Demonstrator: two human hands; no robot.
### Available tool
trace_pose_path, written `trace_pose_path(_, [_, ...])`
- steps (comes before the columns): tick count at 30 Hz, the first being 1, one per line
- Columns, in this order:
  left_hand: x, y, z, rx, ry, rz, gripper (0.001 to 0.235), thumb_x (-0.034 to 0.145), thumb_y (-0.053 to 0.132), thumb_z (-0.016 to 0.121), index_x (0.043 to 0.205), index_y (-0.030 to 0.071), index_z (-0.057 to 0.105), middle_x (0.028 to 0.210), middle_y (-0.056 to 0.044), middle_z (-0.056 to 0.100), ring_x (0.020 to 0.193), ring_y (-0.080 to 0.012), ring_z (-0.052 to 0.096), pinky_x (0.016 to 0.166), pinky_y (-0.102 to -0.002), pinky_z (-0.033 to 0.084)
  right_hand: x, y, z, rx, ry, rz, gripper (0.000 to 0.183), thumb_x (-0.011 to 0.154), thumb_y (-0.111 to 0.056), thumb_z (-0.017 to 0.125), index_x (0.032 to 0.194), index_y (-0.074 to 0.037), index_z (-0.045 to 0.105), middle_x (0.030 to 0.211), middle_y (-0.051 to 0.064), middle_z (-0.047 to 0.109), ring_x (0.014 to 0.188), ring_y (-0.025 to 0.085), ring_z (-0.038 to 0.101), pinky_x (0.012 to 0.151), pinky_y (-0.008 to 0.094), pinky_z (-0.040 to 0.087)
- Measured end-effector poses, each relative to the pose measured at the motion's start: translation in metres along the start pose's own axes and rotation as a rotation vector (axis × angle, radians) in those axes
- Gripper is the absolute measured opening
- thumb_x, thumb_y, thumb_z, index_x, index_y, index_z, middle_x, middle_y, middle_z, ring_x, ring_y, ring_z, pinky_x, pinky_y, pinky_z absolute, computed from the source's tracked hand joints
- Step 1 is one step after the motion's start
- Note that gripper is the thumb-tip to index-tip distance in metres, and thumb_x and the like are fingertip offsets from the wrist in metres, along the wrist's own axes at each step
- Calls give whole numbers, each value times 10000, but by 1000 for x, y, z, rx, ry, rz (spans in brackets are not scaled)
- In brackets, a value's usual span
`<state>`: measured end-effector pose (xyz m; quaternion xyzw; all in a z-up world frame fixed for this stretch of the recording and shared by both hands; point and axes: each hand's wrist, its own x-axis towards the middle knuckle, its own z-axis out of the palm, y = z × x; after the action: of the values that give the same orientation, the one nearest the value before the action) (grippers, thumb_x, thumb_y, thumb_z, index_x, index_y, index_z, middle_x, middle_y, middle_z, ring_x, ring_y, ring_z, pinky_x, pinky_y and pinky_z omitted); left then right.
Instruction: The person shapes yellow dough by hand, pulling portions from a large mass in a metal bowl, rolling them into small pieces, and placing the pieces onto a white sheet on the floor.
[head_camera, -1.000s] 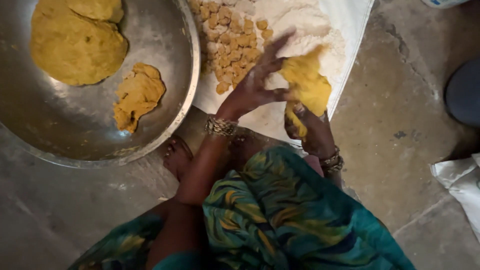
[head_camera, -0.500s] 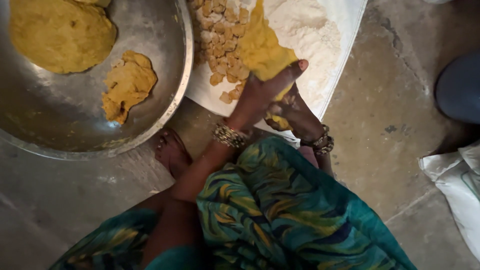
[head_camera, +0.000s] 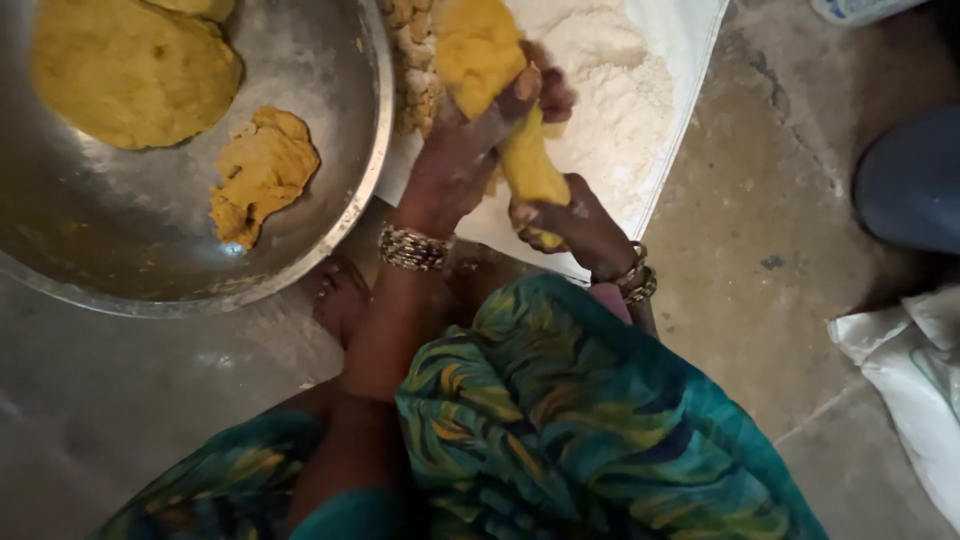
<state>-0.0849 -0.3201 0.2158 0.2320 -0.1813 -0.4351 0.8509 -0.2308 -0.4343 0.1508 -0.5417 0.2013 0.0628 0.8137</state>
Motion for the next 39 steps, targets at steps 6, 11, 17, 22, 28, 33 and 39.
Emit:
trace_pose_path(6, [0, 17, 0, -145, 1, 98, 352, 1028, 285, 752, 1218, -2, 682, 716, 46, 610, 616, -61, 602, 568, -238, 519, 2, 10, 9, -70, -19, -48, 357, 940, -260, 776, 1105, 28, 647, 890, 40, 638, 724, 105, 582, 623, 256, 465])
trace_pose_path(11, [0, 41, -2, 235, -95, 90, 353, 1029, 181, 747, 1294, -21, 630, 1074, -112, 707, 975, -210, 708, 885, -358, 610, 2, -9, 17, -36, -42, -142, 421, 883, -240, 809, 1172, 3, 622, 930, 25, 644, 777, 96, 600, 664, 250, 483])
trace_pose_path(17, [-1, 34, 3, 152, -166, 214, 522, 977, -9, 767, 1424, 85, 515, 1208, -120, 685, 1090, -215, 700, 983, -397, 614, -13, -19, 33, -28, -177, -156, 540, 814, -215, 847, 1251, -28, 592, 978, 7, 651, 840, 85, 621, 713, 243, 505])
trace_pose_path(22, [0, 33, -7, 163, -159, 285, 351, 1021, -18, 697, 1345, 17, 566, 1287, -132, 708, 1174, -237, 716, 1037, -412, 622, -15, -30, 47, -213, -24, -111, 698, 718, -124, 859, 1350, -101, 564, 953, -6, 638, 782, 89, 613, 658, 255, 504])
trace_pose_path(28, [-4, 58, -17, 155, 2, 418, 350, 1027, -17, 741, 1331, -3, 569, 1122, -118, 684, 1016, -228, 692, 921, -394, 605, -4, -38, 56, -523, 43, -117, 457, 860, -125, 840, 1260, 0, 660, 1063, 53, 704, 954, 150, 634, 860, 314, 507])
trace_pose_path(33, [-8, 59, -28, 14, -35, 430, 318, 1046, 191, 737, 1279, -10, 658, 980, -79, 663, 736, -169, 639, 667, -324, 542, -1, -45, 71, -677, -47, -441, 503, 879, -64, 819, 1328, 50, 623, 1380, 120, 566, 1269, 190, 541, 1058, 332, 433])
trace_pose_path(39, [-9, 63, -33, -2, 35, 398, 367, 1069, 302, 693, 1326, 40, 687, 893, -18, 591, 730, -143, 580, 673, -306, 495, -1, -37, 75, -578, 20, -193, 484, 881, -144, 816, 1310, -1, 643, 1154, 58, 727, 1068, 136, 651, 962, 300, 517])
